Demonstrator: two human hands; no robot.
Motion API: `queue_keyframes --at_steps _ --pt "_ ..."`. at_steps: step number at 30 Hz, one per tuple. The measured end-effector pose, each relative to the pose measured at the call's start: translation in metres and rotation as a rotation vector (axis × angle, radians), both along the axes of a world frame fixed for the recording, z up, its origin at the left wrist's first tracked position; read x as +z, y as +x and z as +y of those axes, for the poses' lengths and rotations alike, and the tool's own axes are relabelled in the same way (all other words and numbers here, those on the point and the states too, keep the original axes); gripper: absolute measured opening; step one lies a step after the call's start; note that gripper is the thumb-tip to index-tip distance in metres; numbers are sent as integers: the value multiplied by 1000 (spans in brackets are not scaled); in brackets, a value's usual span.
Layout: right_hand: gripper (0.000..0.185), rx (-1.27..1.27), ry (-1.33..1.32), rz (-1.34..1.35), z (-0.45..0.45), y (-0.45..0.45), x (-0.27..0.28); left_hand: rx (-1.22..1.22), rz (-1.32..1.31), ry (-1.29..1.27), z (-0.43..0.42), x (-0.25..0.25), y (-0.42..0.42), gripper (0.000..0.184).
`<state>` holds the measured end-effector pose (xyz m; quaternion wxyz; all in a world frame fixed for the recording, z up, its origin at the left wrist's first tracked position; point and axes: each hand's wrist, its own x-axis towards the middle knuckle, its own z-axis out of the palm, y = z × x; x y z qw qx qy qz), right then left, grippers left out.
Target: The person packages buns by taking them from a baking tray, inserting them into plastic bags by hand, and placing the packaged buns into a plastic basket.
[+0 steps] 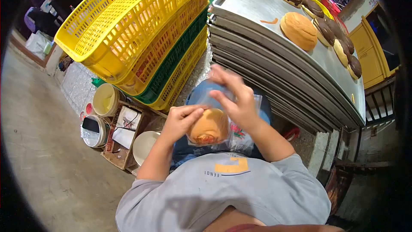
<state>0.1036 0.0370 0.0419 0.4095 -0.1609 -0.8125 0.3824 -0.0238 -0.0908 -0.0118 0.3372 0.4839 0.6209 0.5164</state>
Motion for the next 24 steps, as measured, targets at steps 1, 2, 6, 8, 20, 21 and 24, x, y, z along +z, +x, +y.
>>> queue_keyframes --at_steps 1,2,6,8,20,21,24 --pt "43 -202 516 53 3 3 0 31 -190 -24 1 0 -1 22" --pt "43 -201 517 53 -5 7 -4 60 -381 -47 3 0 -2 22" --pt "40 50 482 -35 -30 7 -36 -16 -480 -160 -8 2 -14 19" --pt "39 25 263 -69 -29 10 -40 8 -393 -79 -5 8 -4 18" --pt "16 73 -248 125 -14 14 -34 -57 248 275 18 35 -3 33" --pt "19 -38 86 149 -16 19 -27 78 354 301 16 42 3 15" --pt "28 -193 550 118 -19 35 -20 174 207 470 13 11 6 19"
